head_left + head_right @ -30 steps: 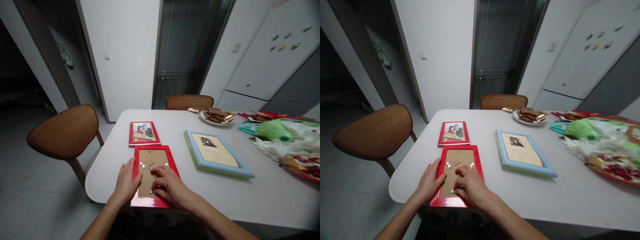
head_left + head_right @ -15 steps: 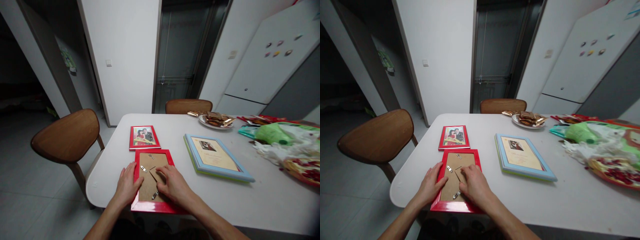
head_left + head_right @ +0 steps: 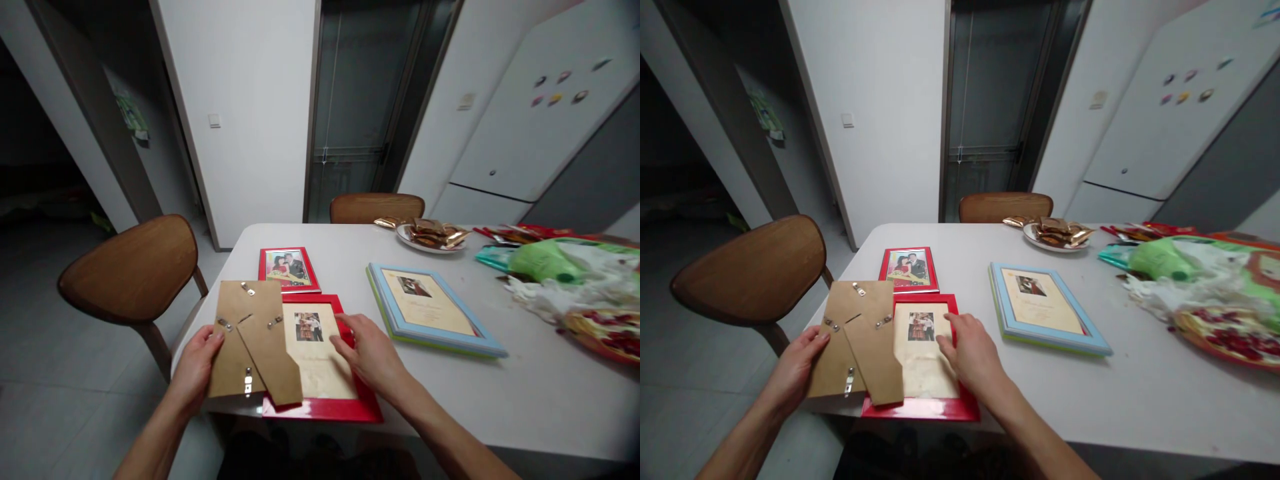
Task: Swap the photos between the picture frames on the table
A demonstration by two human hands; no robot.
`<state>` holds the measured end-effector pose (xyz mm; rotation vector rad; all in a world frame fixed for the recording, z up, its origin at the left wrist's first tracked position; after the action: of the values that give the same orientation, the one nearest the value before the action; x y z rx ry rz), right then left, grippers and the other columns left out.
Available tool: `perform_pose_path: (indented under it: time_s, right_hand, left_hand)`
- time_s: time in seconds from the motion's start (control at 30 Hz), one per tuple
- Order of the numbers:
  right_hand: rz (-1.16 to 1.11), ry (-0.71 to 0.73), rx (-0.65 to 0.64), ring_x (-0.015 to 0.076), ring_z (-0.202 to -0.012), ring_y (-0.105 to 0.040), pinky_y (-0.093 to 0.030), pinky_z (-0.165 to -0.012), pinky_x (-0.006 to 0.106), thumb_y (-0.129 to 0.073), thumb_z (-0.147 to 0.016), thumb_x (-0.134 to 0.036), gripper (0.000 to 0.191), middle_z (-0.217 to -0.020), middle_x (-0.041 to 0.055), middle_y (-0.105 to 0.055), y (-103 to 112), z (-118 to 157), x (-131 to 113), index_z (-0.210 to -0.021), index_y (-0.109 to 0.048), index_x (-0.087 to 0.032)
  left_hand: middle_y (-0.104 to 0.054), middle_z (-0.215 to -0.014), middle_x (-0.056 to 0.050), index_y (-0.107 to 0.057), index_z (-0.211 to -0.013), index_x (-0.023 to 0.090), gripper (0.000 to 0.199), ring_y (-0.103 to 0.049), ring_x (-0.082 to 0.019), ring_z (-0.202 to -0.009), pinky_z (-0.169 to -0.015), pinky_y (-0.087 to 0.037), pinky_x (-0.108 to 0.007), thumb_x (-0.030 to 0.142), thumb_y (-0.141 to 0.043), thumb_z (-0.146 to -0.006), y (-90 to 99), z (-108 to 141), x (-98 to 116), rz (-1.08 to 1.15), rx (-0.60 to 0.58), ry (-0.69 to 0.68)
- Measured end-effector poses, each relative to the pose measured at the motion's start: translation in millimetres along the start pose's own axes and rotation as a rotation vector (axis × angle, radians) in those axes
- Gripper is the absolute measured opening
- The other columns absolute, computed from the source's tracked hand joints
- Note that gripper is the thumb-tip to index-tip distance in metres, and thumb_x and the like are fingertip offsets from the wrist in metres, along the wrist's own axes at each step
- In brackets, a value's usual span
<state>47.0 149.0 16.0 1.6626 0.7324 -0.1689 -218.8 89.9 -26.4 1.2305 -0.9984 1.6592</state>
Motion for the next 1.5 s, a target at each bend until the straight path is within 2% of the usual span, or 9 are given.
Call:
perform_pose_path:
  time_s: [0.17, 0.43, 0.6, 0.77, 0.9, 1.03, 1.2, 1.33, 1.5]
  right_hand:
    - [0.119, -0.136, -0.054, 0.0204, -0.08, -0.054, -0.038, -0.07, 0.03, -0.046, -0.071, -0.024, 0.045, -0.092, 0.0114, -0.058, -14.3, -2.3, 39.1, -0.114, -0.046, -0.012]
    - [-0.43, -0.389, -0.049, 0.0176, -0.065, -0.057, -0.042, -0.061, 0.028, -0.044, -0.063, -0.017, 0.06, -0.076, 0.0063, -0.062, -10.7, -4.1, 56.8, -0.122, -0.036, -0.011]
    - [-1.212, -0.567, -0.189, 0.0175, -0.062, -0.061, -0.047, -0.058, 0.031, -0.045, -0.062, -0.019, 0.08, -0.084, 0.0037, -0.064, -16.6, 12.0, 31.8, -0.133, -0.01, -0.021]
    - [-1.275, -0.532, -0.126, 0.0144, -0.05, -0.056, -0.045, -0.053, 0.029, -0.061, -0.061, -0.025, 0.089, -0.064, -0.0017, -0.062, -7.8, 12.4, 18.8, -0.134, -0.009, -0.021]
    - [-1.211, -0.449, -0.147, 0.0102, -0.042, -0.049, -0.041, -0.047, 0.023, -0.065, -0.062, -0.033, 0.087, -0.05, -0.0072, -0.052, -4.3, 7.7, 17.7, -0.133, -0.014, -0.021]
    - [-1.003, -0.434, -0.133, 0.0097, -0.045, -0.049, -0.039, -0.046, 0.021, -0.061, -0.064, -0.03, 0.082, -0.054, -0.0065, -0.052, -3.0, 4.2, 33.8, -0.132, -0.018, -0.018]
    - [-0.455, -0.34, -0.068, 0.0129, -0.051, -0.052, -0.039, -0.05, 0.024, -0.049, -0.066, -0.024, 0.064, -0.061, -0.0004, -0.058, -3.1, -2.2, 58.9, -0.126, -0.033, -0.009]
    - [-0.116, -0.271, -0.033, 0.0184, -0.068, -0.057, -0.042, -0.064, 0.028, -0.044, -0.068, -0.025, 0.053, -0.078, 0.0076, -0.063, -4.7, -4.6, 64.8, -0.118, -0.045, -0.008]
    - [0.081, -0.186, -0.015, 0.0208, -0.076, -0.057, -0.042, -0.071, 0.03, -0.042, -0.07, -0.025, 0.047, -0.092, 0.0123, -0.061, -9.7, -6.1, 63.5, -0.114, -0.049, -0.009]
  left_hand:
    - [-0.061, -0.058, 0.004, -0.051, -0.078, 0.018, 0.026, -0.059, -0.016, -0.051, -0.05, -0.044, -0.025, 0.036, -0.061, -0.062, 51.5, -6.0, -14.7, -0.129, 0.055, 0.092]
    - [-0.061, -0.09, -0.007, -0.046, -0.106, 0.016, 0.047, -0.059, -0.027, -0.084, -0.075, -0.044, -0.039, 0.038, -0.053, -0.066, 53.8, -11.3, 17.5, -0.871, 0.251, -0.263]
    - [-0.048, -0.119, -0.011, -0.043, -0.113, 0.015, 0.045, -0.043, -0.026, -0.112, -0.094, -0.033, -0.042, 0.031, -0.047, -0.072, -23.4, 20.3, 35.0, -0.956, 0.14, -0.539]
    - [-0.032, -0.134, -0.012, -0.034, -0.123, 0.015, 0.063, -0.029, -0.025, -0.122, -0.1, -0.029, -0.042, 0.024, -0.058, -0.066, -141.0, 72.1, 21.6, -0.839, -0.29, -0.68]
    - [-0.034, -0.133, -0.011, -0.031, -0.125, 0.016, 0.063, -0.03, -0.024, -0.121, -0.1, -0.03, -0.042, 0.008, -0.049, -0.065, -179.5, 97.0, 27.1, -0.841, -0.379, -0.911]
    - [-0.047, -0.119, -0.009, -0.032, -0.123, 0.019, 0.062, -0.043, -0.02, -0.11, -0.094, -0.037, -0.036, 0.001, -0.039, -0.063, -147.5, 91.7, 50.0, -0.763, -0.169, -0.981]
    - [-0.051, -0.104, -0.007, -0.037, -0.117, 0.019, 0.048, -0.051, -0.021, -0.094, -0.081, -0.044, -0.034, 0.017, -0.045, -0.07, -58.6, 60.1, 49.6, -0.583, 0.194, -0.594]
    - [-0.051, -0.093, -0.005, -0.036, -0.114, 0.016, 0.051, -0.054, -0.018, -0.084, -0.073, -0.046, -0.03, 0.024, -0.049, -0.066, -21.1, 43.4, 21.1, -0.4, 0.171, -0.376]
    - [-0.053, -0.089, -0.005, -0.034, -0.117, 0.014, 0.053, -0.054, -0.016, -0.072, -0.07, -0.046, -0.033, 0.024, -0.048, -0.067, -12.8, 36.2, 0.9, -0.572, 0.134, -0.32]
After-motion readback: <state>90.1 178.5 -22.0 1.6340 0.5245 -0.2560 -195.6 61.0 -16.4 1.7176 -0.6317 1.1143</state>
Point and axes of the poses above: each hand's wrist, its own z-axis away from the middle knuckle, its own y-axis out of the back of the hand, x = y × z, the point moved 8 cm from there along -z, towards the middle knuckle
